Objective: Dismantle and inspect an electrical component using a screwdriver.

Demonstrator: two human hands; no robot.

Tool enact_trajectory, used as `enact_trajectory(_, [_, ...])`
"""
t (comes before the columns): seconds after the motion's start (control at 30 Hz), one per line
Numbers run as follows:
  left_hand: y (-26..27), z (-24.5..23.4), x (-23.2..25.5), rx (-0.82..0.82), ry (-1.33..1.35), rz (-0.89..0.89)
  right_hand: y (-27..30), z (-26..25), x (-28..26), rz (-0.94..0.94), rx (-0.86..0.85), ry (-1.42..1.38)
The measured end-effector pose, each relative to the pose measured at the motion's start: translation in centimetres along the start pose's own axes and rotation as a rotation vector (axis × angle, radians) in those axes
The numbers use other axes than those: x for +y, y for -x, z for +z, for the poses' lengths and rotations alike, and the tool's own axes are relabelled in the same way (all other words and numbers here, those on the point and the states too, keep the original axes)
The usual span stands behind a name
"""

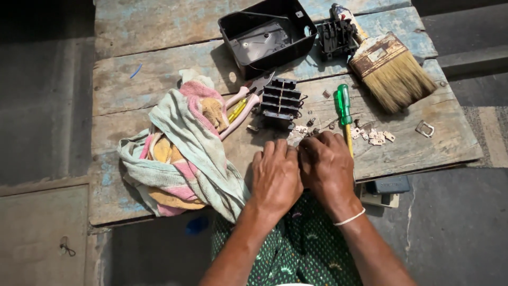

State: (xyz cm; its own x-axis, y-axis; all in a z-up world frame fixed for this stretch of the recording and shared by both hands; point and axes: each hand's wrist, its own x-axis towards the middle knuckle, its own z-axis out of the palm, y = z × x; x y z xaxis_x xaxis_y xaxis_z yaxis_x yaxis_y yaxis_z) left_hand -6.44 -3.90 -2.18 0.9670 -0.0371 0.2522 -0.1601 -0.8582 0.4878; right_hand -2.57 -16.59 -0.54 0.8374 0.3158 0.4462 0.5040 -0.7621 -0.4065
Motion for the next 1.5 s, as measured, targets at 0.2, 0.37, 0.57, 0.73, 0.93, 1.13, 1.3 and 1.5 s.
enact_trajectory(0.2, [-0.6, -1.4, 0.4, -0.090, 0.037, -0.032, 0.0, -1.0, 2.1, -0.162, -0.125, 0.010])
enact_trajectory(0.37, [-0.8, -0.7, -0.2, -0.065, -0.022, 0.001, 0.2, -0.4, 1.7, -0.117, -0.051, 0.014])
enact_trajectory(0.57, [-1.0, -1.6, -0.6, -0.075, -0.041, 0.025, 0.2, -0.3, 1.2, -0.116, -0.032, 0.053])
enact_trajectory(0.73, [-1.2, -1.7, -0.7, -0.116, -0.099, 0.014, 0.6, -0.3, 1.5, -0.041, -0.034, 0.065])
enact_trajectory(0.93, [-1.0, -2.1, -0.7, -0.098, -0.057, 0.022, 0.4, -0.7, 0.9, -0.084, 0.011, 0.065])
enact_trajectory(1.13, [-1.0, -1.9, -1.0, -0.084, -0.069, 0.042, 0.6, -0.4, 1.2, -0.102, -0.003, 0.077])
enact_trajectory(1.3, [-1.1, -1.9, -1.2, -0.145, -0.064, 0.050, 0.8, -0.3, 2.0, -0.200, 0.057, 0.112])
enact_trajectory(1.5, [-0.9, -1.7, -1.3, -0.101, -0.073, 0.075, 1.0, -1.0, 1.2, -0.196, -0.004, 0.017])
